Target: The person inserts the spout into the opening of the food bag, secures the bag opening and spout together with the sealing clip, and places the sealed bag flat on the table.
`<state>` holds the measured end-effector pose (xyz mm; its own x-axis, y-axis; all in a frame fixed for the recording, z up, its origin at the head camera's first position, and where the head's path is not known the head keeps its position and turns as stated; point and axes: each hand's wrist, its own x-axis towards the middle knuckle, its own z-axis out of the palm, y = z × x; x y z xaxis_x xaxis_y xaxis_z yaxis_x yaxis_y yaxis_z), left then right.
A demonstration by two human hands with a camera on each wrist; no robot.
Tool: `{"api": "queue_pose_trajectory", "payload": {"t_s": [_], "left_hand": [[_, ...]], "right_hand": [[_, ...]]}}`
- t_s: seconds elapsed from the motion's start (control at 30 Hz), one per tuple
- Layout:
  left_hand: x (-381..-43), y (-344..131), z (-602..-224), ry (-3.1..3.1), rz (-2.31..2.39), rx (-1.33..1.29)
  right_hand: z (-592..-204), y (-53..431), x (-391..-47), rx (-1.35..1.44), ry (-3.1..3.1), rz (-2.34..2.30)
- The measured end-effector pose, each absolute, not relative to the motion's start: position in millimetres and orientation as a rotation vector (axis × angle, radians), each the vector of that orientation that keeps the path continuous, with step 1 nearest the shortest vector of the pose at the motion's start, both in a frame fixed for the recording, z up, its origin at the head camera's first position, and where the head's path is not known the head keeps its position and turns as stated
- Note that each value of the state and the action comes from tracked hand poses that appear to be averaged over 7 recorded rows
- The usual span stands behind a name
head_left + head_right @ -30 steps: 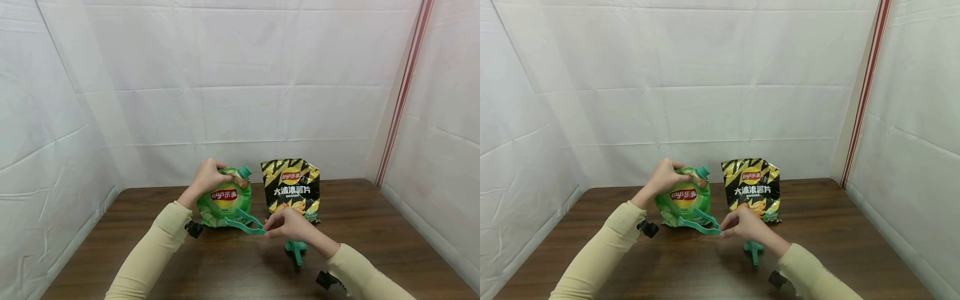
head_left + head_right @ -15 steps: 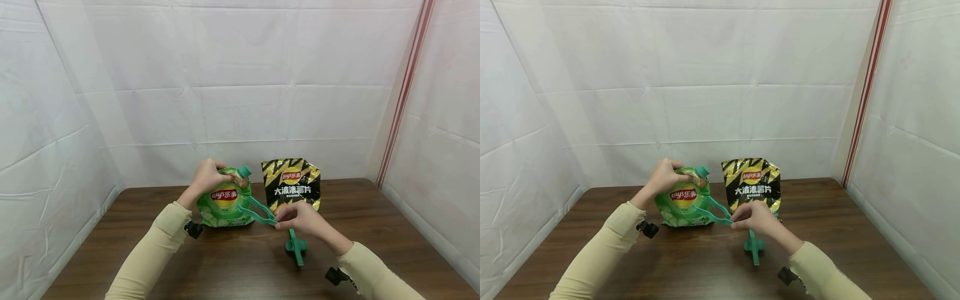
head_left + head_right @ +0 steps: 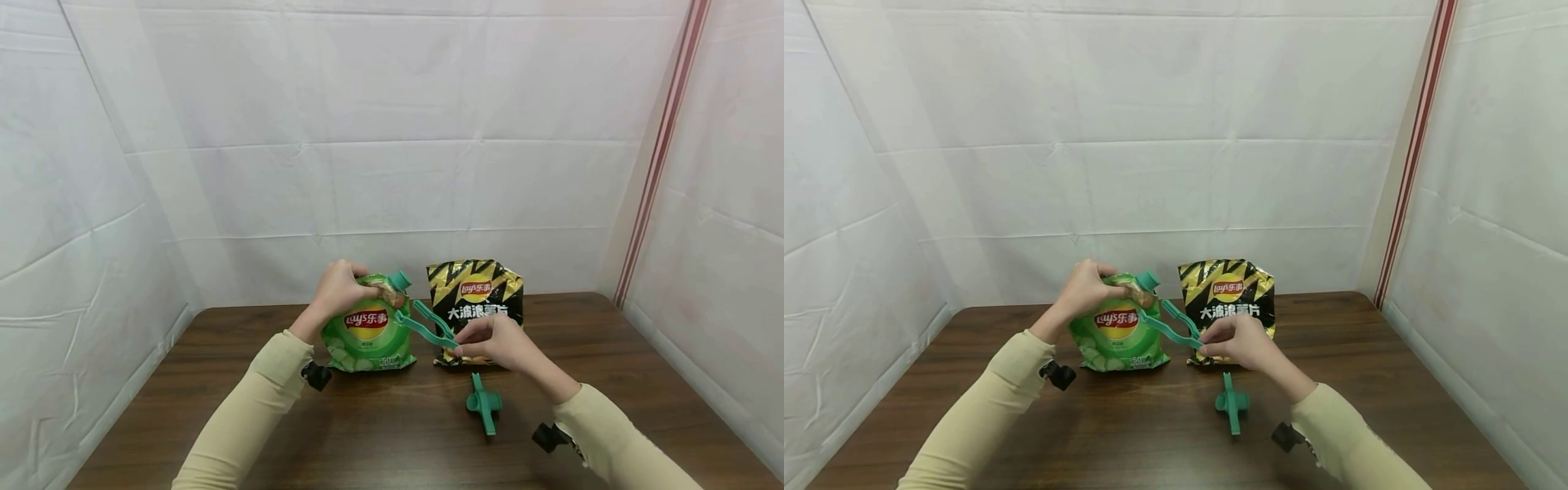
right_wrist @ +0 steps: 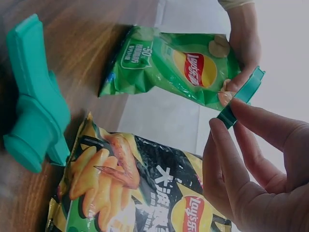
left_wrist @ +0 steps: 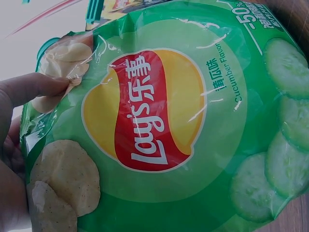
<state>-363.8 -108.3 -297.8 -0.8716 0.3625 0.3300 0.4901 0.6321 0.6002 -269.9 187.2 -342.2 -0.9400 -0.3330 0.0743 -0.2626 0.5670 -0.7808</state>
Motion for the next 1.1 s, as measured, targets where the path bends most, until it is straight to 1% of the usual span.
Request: {"api": "queue_pose_trajectory", "payload": {"t_s": [0.17, 0.5, 1.1], "left_hand": [[-361.1, -107.5, -294.9, -2.683, -1.072, -0.692], [-359.5, -108.5, -293.6, -2.690, -1.065, -0.679], [-358.2, -109.4, -293.6, -2.694, -1.055, -0.664]], "right_hand": [[-337.9, 187.4, -273.9, -0.498, 2.692, -1.367], [-338.3, 183.7, -285.2, -0.379, 2.686, -1.413], [-333.9, 162.9, -303.5, -0.316, 2.686, -1.502]]}}
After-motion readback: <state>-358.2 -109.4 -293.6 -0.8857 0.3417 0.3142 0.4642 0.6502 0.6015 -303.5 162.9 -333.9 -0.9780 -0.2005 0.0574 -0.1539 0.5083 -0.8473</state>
